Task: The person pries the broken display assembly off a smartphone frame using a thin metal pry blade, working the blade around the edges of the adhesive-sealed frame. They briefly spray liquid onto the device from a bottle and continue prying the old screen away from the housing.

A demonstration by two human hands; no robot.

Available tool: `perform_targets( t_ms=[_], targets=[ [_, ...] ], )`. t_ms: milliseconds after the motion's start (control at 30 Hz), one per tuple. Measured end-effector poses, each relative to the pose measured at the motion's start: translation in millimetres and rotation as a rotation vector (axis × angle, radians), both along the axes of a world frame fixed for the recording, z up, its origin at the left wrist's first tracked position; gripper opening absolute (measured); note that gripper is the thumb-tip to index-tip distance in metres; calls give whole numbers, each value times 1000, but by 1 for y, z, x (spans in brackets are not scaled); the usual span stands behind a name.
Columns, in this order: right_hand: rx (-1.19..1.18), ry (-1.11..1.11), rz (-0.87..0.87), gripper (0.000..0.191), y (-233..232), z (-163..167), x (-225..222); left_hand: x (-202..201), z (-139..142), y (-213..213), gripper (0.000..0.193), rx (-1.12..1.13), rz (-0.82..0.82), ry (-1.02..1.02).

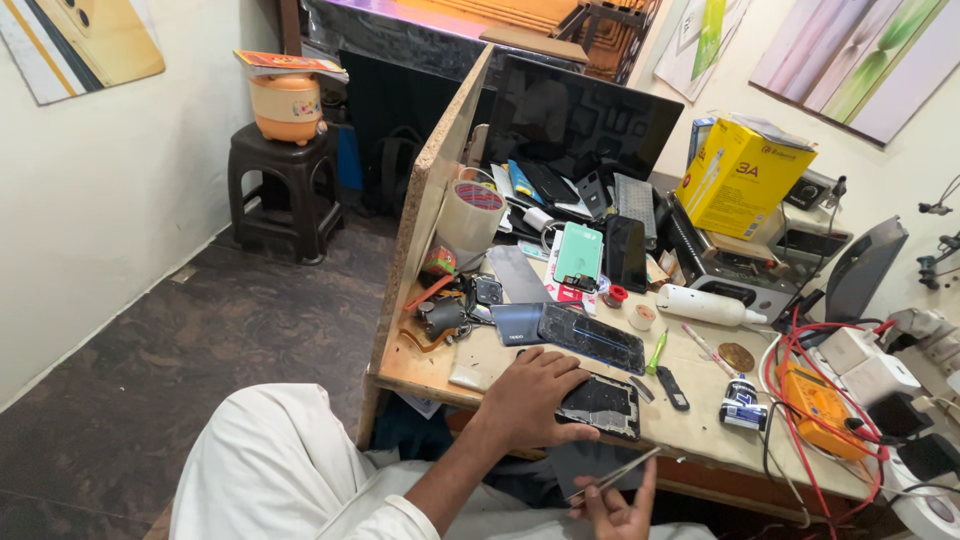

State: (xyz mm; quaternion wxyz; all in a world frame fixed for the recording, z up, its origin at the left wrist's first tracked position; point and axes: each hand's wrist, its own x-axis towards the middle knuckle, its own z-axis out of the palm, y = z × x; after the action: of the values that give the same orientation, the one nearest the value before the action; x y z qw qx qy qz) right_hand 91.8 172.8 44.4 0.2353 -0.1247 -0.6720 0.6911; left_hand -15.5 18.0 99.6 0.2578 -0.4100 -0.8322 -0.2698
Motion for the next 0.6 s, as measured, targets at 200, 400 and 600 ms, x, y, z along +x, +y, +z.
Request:
perform_targets(
  t_ms=[200,400,600],
  targets=[
    [-22,81,-15,97,4,-5,-2,0,0,1,86,11,-1,16],
    [-134,64,163,55,3,3,-4,3,7,-1,87,3,6,10],
    [-80,-45,179,48,-2,19,-2,4,8,-1,87,-9,2,-24]
  ],
)
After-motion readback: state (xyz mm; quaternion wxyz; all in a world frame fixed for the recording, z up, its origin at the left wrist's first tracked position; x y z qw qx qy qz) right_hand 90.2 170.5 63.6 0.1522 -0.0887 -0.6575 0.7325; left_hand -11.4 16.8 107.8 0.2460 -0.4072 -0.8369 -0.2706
